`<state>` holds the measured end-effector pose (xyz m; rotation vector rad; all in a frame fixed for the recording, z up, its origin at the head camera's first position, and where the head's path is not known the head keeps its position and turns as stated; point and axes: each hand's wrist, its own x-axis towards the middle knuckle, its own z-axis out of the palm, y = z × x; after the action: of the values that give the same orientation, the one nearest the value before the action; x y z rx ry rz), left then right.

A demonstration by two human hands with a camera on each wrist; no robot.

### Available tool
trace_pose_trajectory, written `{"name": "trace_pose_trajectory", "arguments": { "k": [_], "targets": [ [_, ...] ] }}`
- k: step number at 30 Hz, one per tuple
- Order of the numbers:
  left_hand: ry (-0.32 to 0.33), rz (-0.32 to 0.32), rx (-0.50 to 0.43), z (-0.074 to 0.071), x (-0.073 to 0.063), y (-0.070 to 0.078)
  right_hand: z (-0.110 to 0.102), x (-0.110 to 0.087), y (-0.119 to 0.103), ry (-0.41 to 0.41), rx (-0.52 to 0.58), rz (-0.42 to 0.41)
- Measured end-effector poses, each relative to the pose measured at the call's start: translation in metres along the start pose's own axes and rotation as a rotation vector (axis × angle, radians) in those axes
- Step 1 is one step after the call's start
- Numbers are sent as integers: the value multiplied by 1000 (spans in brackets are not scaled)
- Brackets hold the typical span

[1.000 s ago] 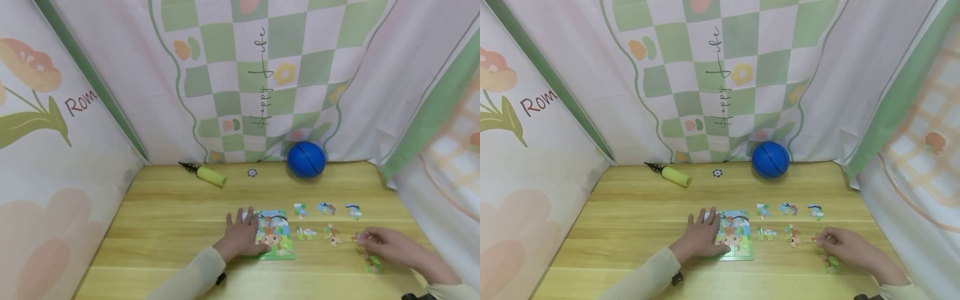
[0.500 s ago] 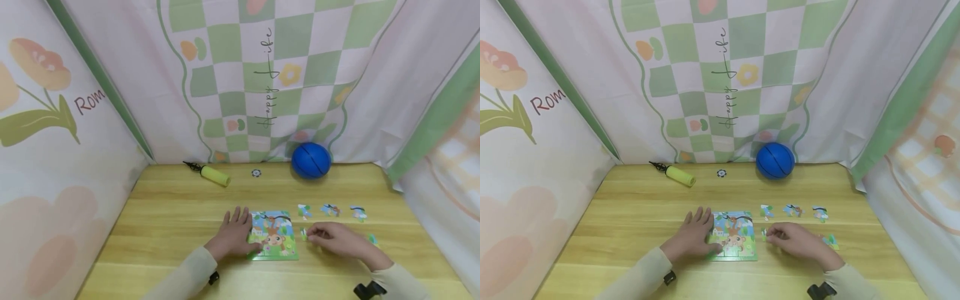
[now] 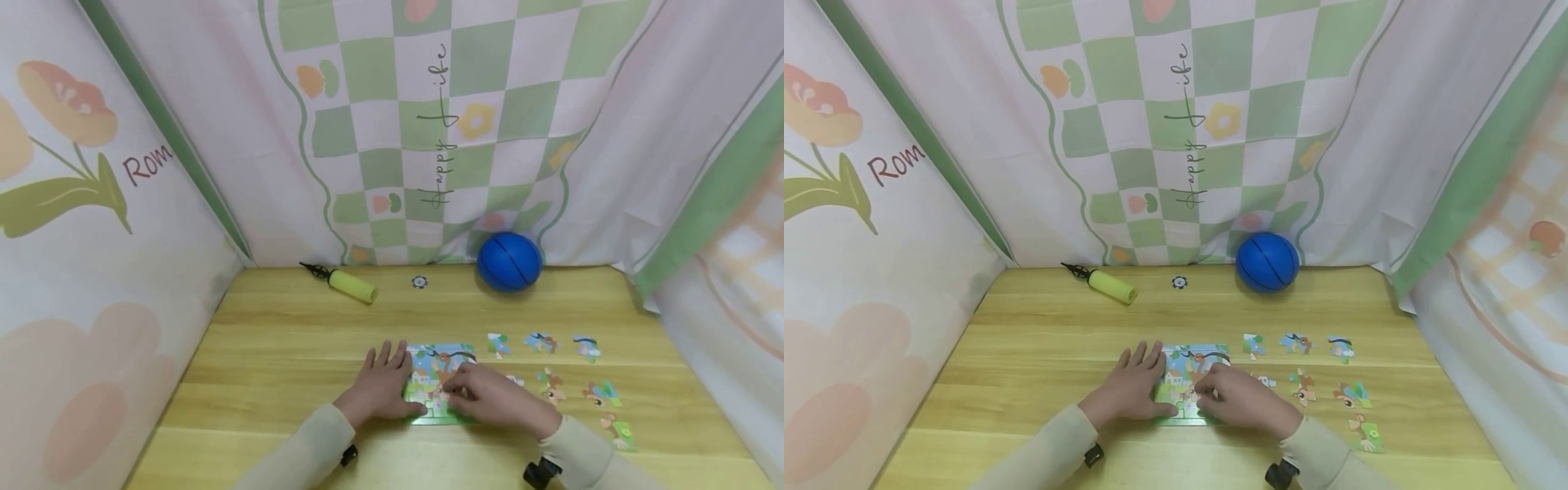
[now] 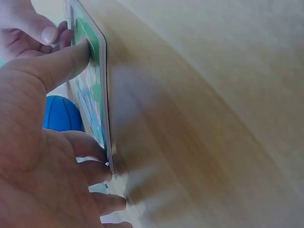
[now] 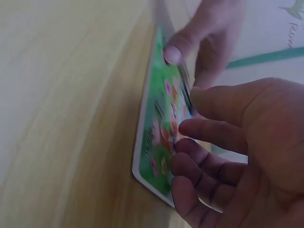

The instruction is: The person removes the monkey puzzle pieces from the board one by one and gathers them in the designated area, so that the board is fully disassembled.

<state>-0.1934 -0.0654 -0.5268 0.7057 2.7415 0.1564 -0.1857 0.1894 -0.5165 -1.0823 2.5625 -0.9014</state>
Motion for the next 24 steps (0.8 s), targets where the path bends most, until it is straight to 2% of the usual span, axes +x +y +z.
{"name": "trace_pose_trajectory", "arguments": {
  "k": [6, 12, 18, 24],
  "targets": [
    [-2, -12, 18, 0, 1, 1, 7, 2, -4, 2, 8, 42],
    [-1, -16, 25, -1, 2, 1, 7, 2, -7, 42, -57, 69],
    [-7, -31, 36, -1, 2, 2, 9, 5, -6, 58, -77, 81],
    [2, -33, 41, 0, 2, 2, 10, 5, -4, 52, 22, 119]
  ]
}}
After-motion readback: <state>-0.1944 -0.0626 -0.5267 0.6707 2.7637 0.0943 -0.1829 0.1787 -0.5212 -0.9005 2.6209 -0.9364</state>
